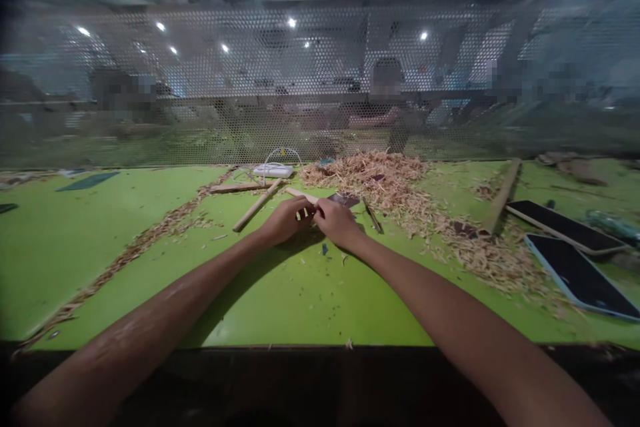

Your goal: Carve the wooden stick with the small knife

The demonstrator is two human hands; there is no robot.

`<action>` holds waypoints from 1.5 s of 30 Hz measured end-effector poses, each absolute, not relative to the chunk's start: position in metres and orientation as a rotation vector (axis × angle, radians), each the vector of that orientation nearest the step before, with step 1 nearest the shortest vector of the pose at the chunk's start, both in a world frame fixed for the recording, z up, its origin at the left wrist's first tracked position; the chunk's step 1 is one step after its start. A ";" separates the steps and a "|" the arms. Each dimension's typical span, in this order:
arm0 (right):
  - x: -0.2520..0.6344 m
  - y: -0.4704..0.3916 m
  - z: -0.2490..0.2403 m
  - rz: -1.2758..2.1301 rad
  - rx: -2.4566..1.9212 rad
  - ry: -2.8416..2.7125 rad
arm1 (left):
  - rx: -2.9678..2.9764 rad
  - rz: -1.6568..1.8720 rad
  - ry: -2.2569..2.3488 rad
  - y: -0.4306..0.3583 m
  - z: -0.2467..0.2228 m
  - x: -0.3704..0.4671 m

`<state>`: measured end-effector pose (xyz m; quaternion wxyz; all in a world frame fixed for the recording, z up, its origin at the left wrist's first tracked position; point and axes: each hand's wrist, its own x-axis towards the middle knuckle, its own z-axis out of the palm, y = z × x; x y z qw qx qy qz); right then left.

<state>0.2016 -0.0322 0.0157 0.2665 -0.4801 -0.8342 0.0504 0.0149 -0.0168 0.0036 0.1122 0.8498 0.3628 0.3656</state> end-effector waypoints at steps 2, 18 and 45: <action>0.202 -0.031 0.015 0.128 -1.299 -2.260 | 2.539 1.039 1.076 -0.019 0.005 0.015; 0.203 -0.028 0.013 0.108 -1.278 -2.271 | 2.563 1.003 1.075 -0.018 0.006 0.014; 0.225 -0.009 0.016 0.056 -1.448 -1.957 | 1.531 1.099 1.017 -0.011 0.002 0.019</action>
